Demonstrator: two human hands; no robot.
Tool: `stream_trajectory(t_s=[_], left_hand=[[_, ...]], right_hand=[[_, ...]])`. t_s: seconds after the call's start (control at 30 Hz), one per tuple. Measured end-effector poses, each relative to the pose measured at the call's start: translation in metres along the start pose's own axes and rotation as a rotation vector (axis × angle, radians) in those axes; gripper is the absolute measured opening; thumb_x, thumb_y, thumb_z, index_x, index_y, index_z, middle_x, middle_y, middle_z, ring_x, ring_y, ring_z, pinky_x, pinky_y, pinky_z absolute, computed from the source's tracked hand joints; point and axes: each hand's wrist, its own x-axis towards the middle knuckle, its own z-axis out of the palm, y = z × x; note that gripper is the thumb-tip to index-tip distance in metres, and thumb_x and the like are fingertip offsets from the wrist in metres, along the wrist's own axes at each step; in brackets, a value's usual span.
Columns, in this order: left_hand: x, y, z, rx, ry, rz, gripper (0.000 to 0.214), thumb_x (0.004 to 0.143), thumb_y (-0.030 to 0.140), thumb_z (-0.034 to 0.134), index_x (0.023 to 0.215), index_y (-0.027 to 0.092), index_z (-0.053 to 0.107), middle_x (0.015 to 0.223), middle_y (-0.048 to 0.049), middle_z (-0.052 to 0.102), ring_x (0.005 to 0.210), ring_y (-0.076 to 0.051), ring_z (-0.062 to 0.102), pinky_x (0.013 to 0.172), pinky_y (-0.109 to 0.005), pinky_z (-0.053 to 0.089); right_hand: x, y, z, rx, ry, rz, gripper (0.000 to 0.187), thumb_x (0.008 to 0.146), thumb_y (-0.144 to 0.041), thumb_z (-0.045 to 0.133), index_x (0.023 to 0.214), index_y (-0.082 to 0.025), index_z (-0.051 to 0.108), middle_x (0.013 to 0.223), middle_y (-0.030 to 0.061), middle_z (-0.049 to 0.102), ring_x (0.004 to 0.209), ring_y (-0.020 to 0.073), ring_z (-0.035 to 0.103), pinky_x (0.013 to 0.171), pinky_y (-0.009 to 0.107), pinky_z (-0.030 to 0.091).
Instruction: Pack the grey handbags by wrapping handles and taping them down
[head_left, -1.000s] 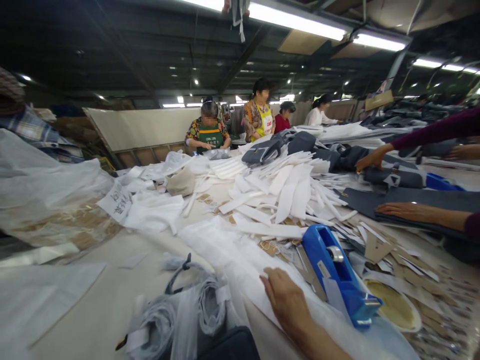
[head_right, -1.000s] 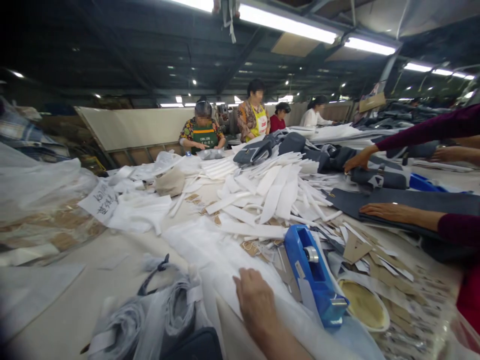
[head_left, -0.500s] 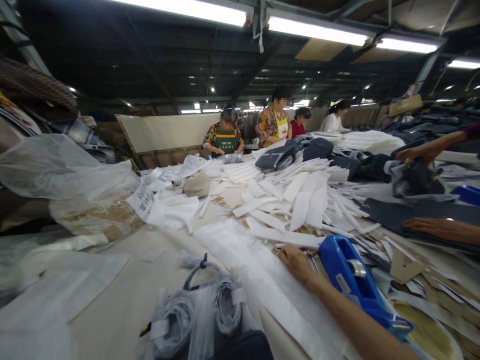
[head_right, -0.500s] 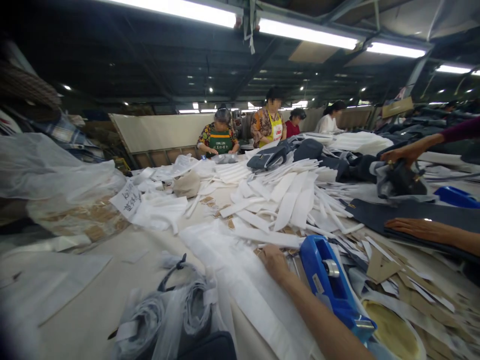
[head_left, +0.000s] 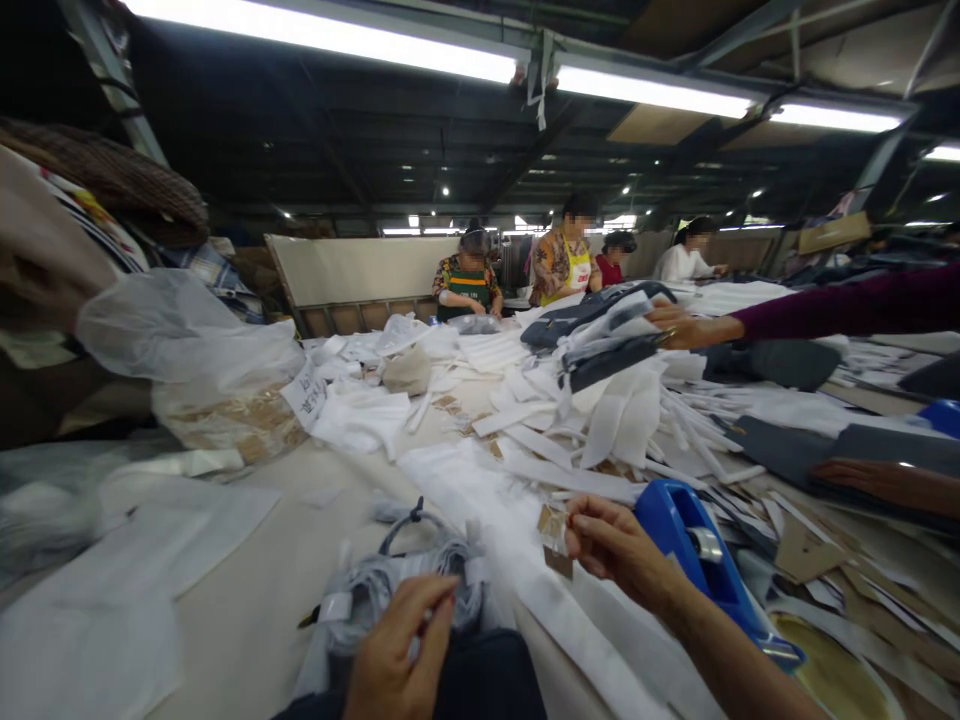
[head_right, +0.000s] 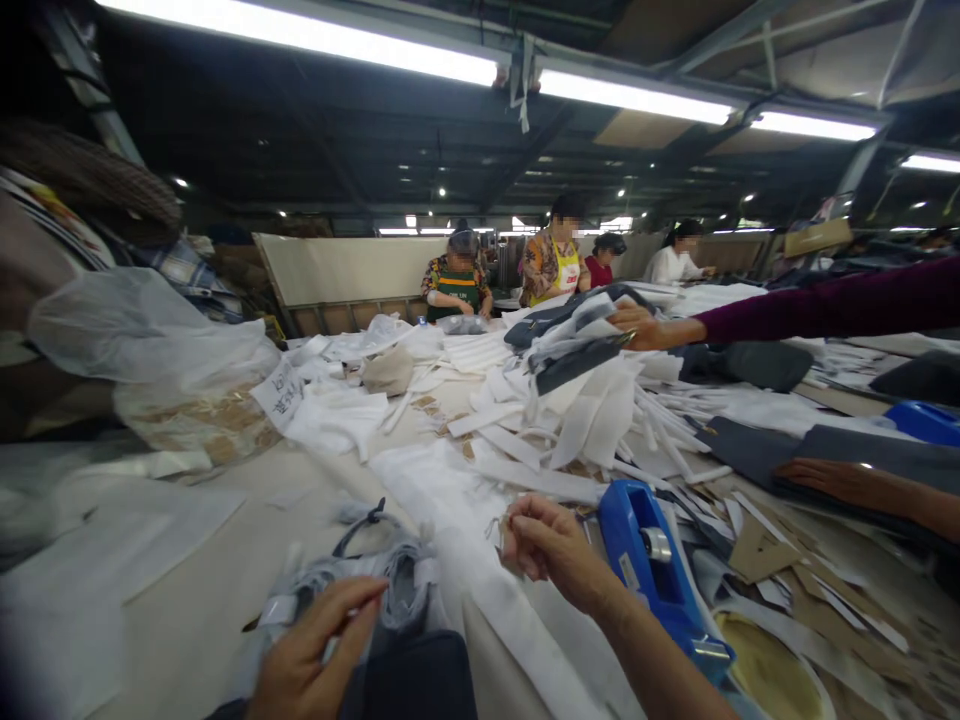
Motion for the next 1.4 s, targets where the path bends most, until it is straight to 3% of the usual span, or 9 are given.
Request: stream_trajectory(t_s=[0.1, 0.2, 0.37, 0.5, 0.6, 0.77, 0.97, 1.27, 1.4], left_hand=[[0.024, 0.028, 0.038, -0.186, -0.313, -0.206, 0.05, 0.073, 0.021, 0.058, 0.122, 0.02, 0.054, 0.08, -0.0015, 0.066, 0.064, -0.013, 0.058, 0.06, -0.024, 0.047], [0.033, 0.039, 0.058, -0.349, -0.487, -0.298, 0.04, 0.073, 0.022, 0.054, 0.111, 0.014, 0.059, 0.061, 0.0032, 0.058, 0.054, -0.01, 0.052, 0.054, -0.021, 0.042], [0.037, 0.039, 0.054, -0.308, -0.483, -0.386, 0.017, 0.068, 0.029, 0.052, 0.061, 0.014, 0.057, 0.048, 0.0044, 0.051, 0.037, -0.006, 0.042, 0.04, -0.02, 0.029], [0.048, 0.046, 0.04, -0.436, -0.51, -0.474, 0.02, 0.063, 0.034, 0.057, 0.064, 0.014, 0.056, 0.053, 0.0025, 0.058, 0.034, -0.005, 0.042, 0.039, -0.018, 0.028], [0.058, 0.05, 0.033, -0.534, -0.485, -0.5, 0.021, 0.062, 0.034, 0.062, 0.064, 0.014, 0.056, 0.052, 0.0021, 0.059, 0.033, -0.004, 0.042, 0.038, -0.017, 0.027], [0.068, 0.054, 0.03, -0.496, -0.472, -0.471, 0.021, 0.064, 0.033, 0.064, 0.065, 0.013, 0.057, 0.052, 0.0021, 0.06, 0.032, -0.003, 0.042, 0.036, -0.016, 0.026], [0.078, 0.059, 0.031, -0.499, -0.477, -0.424, 0.018, 0.065, 0.03, 0.062, 0.066, 0.012, 0.058, 0.053, 0.0027, 0.06, 0.034, -0.003, 0.041, 0.037, -0.016, 0.027], [0.083, 0.061, 0.035, -0.497, -0.465, -0.425, 0.019, 0.064, 0.032, 0.06, 0.064, 0.014, 0.055, 0.053, 0.0023, 0.058, 0.033, -0.003, 0.039, 0.037, -0.017, 0.026], [0.092, 0.058, 0.023, -0.394, -0.387, -0.386, 0.016, 0.068, 0.03, 0.056, 0.069, 0.015, 0.056, 0.056, 0.0028, 0.059, 0.035, -0.003, 0.038, 0.04, -0.018, 0.03]], right_hand=[[-0.008, 0.0, 0.023, 0.006, -0.148, 0.039, 0.039, 0.072, -0.052, 0.067, 0.079, -0.018, 0.049, 0.057, -0.0008, 0.061, 0.034, 0.0031, 0.036, 0.034, 0.017, 0.019], [-0.015, 0.001, 0.036, -0.043, -0.226, 0.061, 0.041, 0.074, -0.055, 0.065, 0.078, -0.017, 0.048, 0.055, -0.0007, 0.06, 0.033, 0.0033, 0.036, 0.033, 0.016, 0.022], [-0.015, 0.0, 0.032, -0.179, -0.212, 0.07, 0.041, 0.07, -0.053, 0.067, 0.079, -0.016, 0.053, 0.054, -0.003, 0.057, 0.035, 0.0039, 0.036, 0.034, 0.016, 0.025], [-0.008, 0.01, 0.024, -0.328, -0.113, 0.009, 0.032, 0.063, -0.044, 0.073, 0.071, -0.016, 0.06, 0.053, -0.0046, 0.051, 0.043, 0.0074, 0.039, 0.041, 0.02, 0.032], [-0.005, 0.017, 0.025, -0.425, 0.019, -0.111, 0.025, 0.07, -0.042, 0.066, 0.065, -0.019, 0.06, 0.07, 0.0015, 0.058, 0.068, 0.0161, 0.053, 0.065, 0.028, 0.043], [-0.006, 0.014, 0.029, -0.499, 0.072, -0.183, 0.018, 0.073, -0.039, 0.061, 0.069, -0.022, 0.057, 0.11, 0.0086, 0.064, 0.11, 0.0282, 0.052, 0.096, 0.042, 0.033], [0.0, 0.011, 0.029, -0.436, 0.035, -0.169, 0.014, 0.07, -0.034, 0.062, 0.07, -0.021, 0.054, 0.105, 0.0086, 0.066, 0.106, 0.0286, 0.055, 0.093, 0.042, 0.035], [0.012, 0.013, 0.047, -0.107, -0.239, -0.137, 0.03, 0.071, -0.036, 0.065, 0.094, -0.02, 0.054, 0.096, 0.0048, 0.063, 0.096, 0.0211, 0.057, 0.079, 0.032, 0.043], [0.026, 0.006, 0.069, -0.077, -0.227, -0.03, 0.031, 0.073, -0.047, 0.061, 0.081, -0.019, 0.054, 0.066, -0.0005, 0.058, 0.061, 0.0138, 0.055, 0.06, 0.027, 0.042]])
